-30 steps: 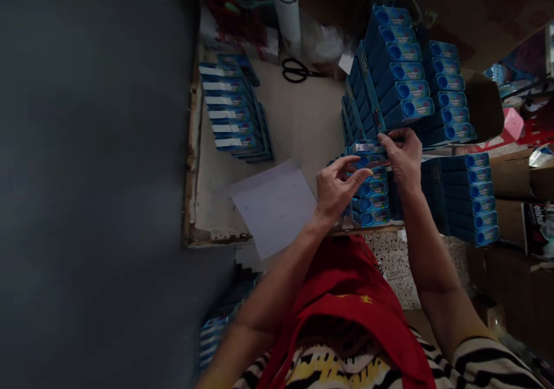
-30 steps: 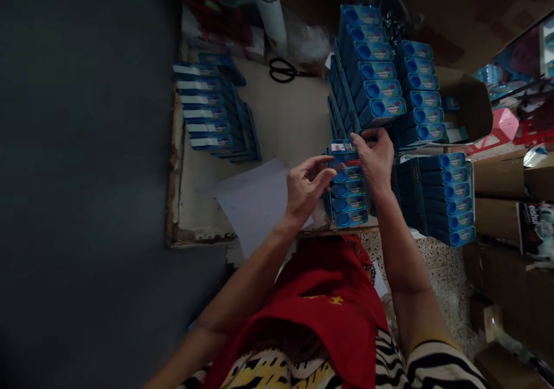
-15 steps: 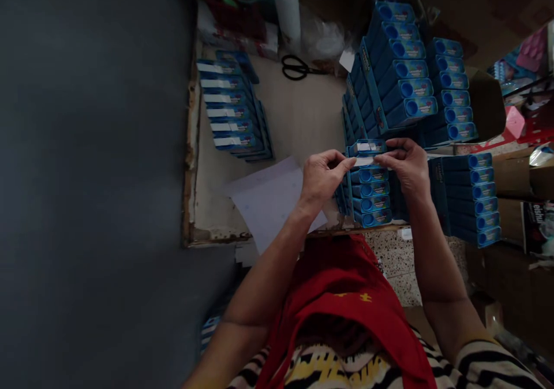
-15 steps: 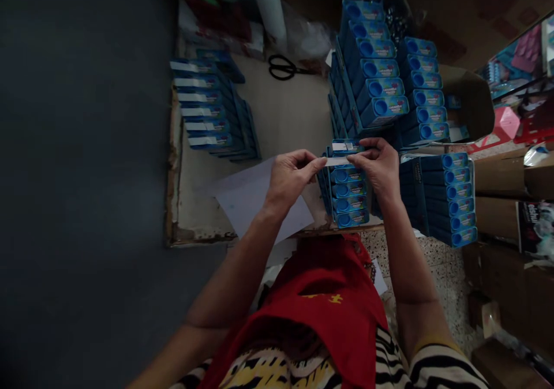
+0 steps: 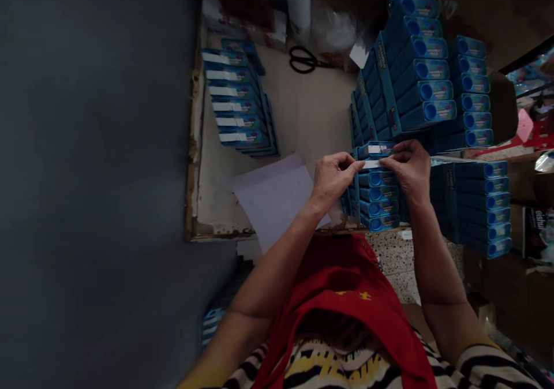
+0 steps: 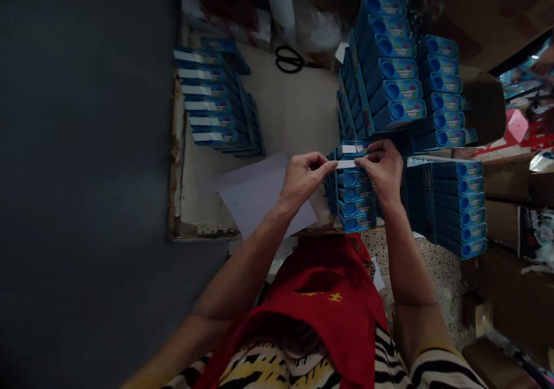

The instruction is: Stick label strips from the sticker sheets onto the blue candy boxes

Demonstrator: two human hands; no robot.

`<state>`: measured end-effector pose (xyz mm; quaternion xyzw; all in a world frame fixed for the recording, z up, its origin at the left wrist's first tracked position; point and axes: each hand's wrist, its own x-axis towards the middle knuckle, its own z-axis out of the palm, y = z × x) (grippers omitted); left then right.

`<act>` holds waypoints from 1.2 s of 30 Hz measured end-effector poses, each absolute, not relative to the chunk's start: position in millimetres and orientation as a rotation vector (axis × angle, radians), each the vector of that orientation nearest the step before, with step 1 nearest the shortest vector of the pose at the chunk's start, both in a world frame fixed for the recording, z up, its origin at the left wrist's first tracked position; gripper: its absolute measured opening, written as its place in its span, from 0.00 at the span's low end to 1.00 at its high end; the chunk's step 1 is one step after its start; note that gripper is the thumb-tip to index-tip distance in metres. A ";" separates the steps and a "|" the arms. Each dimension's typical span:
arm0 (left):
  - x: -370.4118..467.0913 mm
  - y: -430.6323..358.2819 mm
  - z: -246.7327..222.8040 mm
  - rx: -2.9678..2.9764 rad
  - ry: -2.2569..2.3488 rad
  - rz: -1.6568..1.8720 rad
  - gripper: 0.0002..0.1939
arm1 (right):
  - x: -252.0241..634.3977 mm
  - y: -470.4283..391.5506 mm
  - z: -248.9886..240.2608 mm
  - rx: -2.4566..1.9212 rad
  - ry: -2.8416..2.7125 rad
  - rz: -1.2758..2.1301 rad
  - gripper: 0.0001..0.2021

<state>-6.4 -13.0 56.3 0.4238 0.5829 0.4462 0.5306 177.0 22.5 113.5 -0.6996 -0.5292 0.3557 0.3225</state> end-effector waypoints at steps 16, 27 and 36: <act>-35.9 -14.1 -23.6 0.841 1.734 0.912 0.18 | 214.1 27.2 93.8 -1.919 -1.092 1.141 0.25; -244.7 -119.0 -102.3 1.949 1.981 0.151 0.10 | 97.5 -61.1 139.7 -1.375 -2.048 0.551 0.03; -199.3 -208.7 -96.2 2.192 1.891 0.482 0.12 | -19.5 -31.1 -48.8 -1.353 -2.857 1.386 0.36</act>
